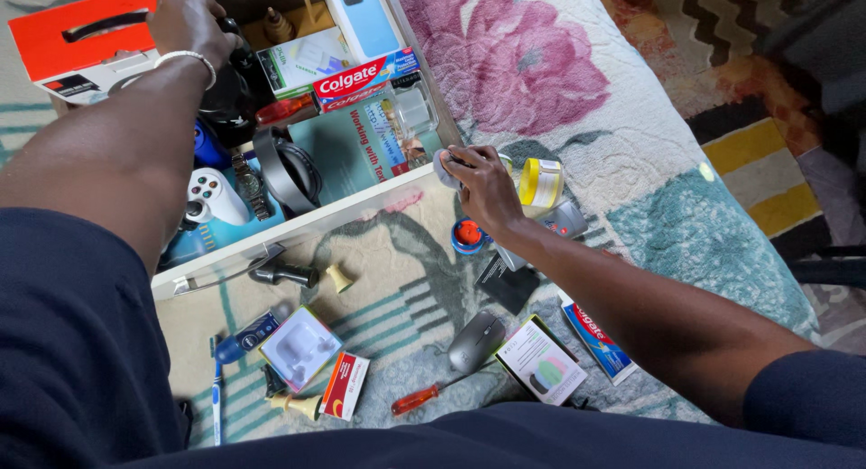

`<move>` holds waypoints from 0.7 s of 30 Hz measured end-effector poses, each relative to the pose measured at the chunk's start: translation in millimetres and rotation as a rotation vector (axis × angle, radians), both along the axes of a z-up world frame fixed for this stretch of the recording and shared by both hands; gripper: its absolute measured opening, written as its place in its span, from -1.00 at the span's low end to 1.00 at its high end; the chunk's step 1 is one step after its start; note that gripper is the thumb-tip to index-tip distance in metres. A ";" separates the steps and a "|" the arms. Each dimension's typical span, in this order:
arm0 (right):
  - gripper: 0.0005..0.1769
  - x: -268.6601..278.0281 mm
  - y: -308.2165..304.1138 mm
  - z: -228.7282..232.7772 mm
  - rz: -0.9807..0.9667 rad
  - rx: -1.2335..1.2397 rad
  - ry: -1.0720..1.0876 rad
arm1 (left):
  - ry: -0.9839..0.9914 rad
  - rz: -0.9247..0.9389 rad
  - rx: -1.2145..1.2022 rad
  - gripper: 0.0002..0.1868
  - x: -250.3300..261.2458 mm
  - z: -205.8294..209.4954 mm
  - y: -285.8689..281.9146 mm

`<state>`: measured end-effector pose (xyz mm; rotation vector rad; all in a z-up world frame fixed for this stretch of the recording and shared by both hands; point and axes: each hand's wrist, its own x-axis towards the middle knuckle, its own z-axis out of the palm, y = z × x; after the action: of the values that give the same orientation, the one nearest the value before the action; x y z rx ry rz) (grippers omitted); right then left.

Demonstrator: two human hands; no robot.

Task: The person wipes a watch, a tube of toothpaste, a screwdriver, and a jar with a cloth, and places items into a drawer.

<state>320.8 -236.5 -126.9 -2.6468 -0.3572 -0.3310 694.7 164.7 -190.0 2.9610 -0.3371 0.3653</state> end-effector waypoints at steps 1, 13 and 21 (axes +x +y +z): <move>-0.37 0.8 -0.4 0.7 0.003 -0.001 -0.005 | -0.018 -0.002 0.012 -0.53 -1.0 0.4 -0.9; -0.37 1.3 0.5 -1.3 0.012 -0.028 -0.015 | 0.009 -0.014 0.131 -0.58 -7.6 7.1 -8.9; -0.34 1.1 0.4 0.3 0.020 -0.018 -0.035 | -0.013 0.027 -0.007 -0.52 -12.9 -10.6 -4.6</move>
<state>321.9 -236.1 -126.7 -2.6563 -0.3990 -0.3693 681.8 160.1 -200.6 2.9600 -0.2972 0.3879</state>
